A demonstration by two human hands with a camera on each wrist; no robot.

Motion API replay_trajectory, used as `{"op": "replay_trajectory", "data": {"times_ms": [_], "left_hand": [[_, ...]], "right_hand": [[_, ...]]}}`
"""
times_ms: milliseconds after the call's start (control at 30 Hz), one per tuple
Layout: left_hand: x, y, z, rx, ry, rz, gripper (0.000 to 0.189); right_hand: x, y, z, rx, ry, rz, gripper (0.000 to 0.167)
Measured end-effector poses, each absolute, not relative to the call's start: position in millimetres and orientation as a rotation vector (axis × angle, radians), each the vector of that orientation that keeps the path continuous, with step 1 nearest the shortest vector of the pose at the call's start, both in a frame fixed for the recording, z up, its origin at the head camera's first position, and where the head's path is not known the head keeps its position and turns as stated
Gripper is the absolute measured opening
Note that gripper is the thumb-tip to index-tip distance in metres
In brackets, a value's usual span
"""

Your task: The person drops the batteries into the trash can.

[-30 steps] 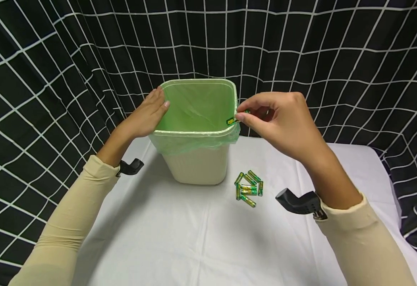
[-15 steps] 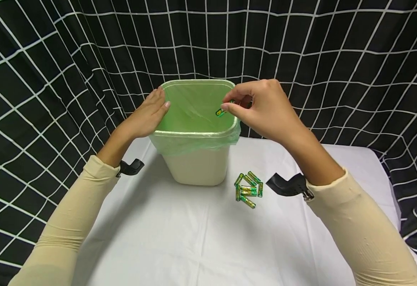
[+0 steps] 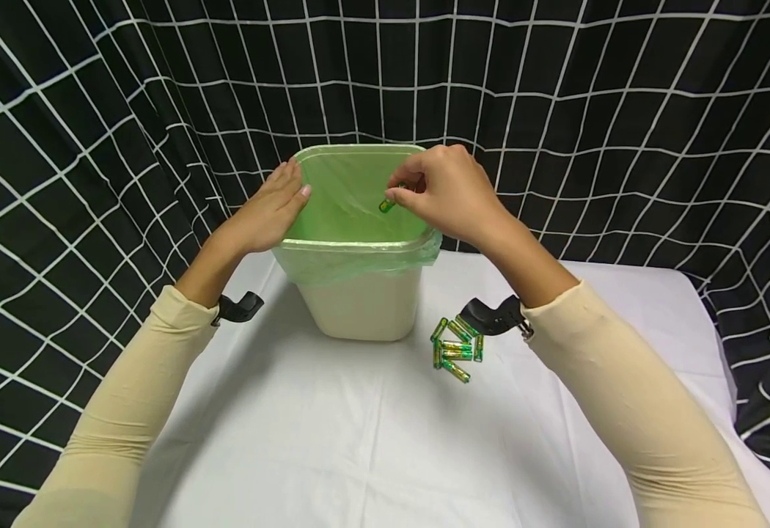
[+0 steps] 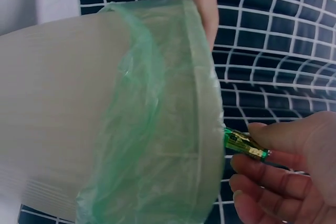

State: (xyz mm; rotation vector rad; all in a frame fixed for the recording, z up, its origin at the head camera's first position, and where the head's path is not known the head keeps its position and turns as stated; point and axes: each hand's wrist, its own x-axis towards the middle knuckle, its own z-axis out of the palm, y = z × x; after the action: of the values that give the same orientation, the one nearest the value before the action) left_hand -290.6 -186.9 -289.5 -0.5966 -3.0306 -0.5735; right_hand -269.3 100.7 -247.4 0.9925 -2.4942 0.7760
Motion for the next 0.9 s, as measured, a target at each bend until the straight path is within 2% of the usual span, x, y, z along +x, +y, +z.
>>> {"op": "replay_trajectory", "data": {"times_ms": [467, 900], "left_hand": [[-288.1, -189.0, -290.6, -0.573, -3.022, -0.635, 0.069], [-289.5, -188.2, -290.9, -0.602, -3.017, -0.619, 0.068]], "right_hand": [[-292.0, 78.4, -251.1, 1.024, -2.59, 0.722, 0.011], [-298.3, 67.1, -253.0, 0.992, -2.659, 0.64, 0.012]]}}
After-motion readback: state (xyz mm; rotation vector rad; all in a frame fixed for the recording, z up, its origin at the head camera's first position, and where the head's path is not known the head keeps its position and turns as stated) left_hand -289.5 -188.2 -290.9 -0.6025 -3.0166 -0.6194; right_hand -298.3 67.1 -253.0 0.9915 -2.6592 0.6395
